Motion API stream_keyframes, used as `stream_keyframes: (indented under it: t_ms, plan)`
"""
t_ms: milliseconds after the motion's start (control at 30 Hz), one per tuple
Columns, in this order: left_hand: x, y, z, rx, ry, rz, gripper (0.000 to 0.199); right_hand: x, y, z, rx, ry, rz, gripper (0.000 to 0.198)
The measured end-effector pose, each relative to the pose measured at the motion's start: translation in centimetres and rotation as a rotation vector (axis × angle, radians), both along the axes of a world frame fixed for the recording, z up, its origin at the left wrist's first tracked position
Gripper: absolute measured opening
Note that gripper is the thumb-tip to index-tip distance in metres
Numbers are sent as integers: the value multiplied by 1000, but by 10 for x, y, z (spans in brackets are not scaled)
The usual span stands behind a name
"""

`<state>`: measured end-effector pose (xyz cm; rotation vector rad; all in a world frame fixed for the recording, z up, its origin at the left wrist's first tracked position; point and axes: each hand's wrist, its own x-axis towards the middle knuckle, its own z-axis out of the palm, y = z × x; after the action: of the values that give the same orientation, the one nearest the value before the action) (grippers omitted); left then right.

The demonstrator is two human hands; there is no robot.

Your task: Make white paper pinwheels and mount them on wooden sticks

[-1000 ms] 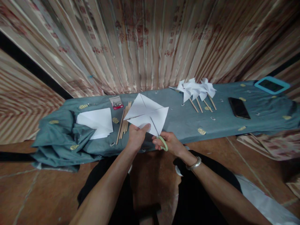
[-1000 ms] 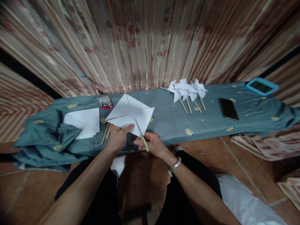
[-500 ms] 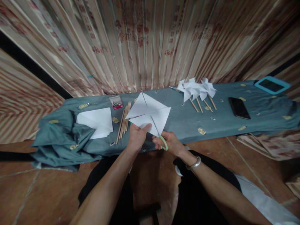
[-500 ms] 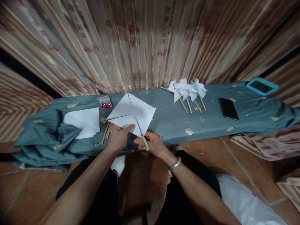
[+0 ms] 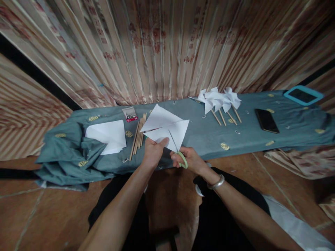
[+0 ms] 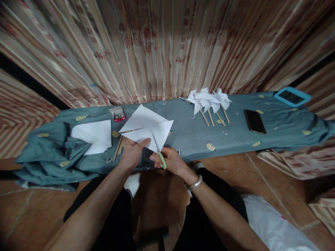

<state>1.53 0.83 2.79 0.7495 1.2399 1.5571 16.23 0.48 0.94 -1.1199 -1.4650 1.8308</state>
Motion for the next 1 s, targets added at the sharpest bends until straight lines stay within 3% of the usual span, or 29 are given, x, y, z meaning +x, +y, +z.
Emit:
stream_keyframes:
  t_ms: [167, 367, 433, 533, 633, 800, 1000]
  plan:
    - [-1, 6, -5, 12, -39, 32, 32, 16, -1, 4, -38, -57, 109, 49]
    - [-3, 19, -9, 27, -77, 75, 36, 67, 4, 6, -123, -212, 146, 55]
    - [-1, 23, -11, 24, -101, 59, 37, 85, 9, 4, 11, -344, 59, 54]
    - [9, 27, -18, -14, -132, 7, 38, 102, 21, 2, 355, -757, -160, 47]
    - [21, 31, -31, -86, -117, -51, 36, 103, 33, 5, 563, -1127, -261, 49]
    - [30, 31, -45, -145, -91, -134, 26, 85, 46, 8, 659, -1351, -222, 48]
    - [21, 20, -40, -110, -105, -220, 40, 78, 50, 6, 737, -1449, -149, 34]
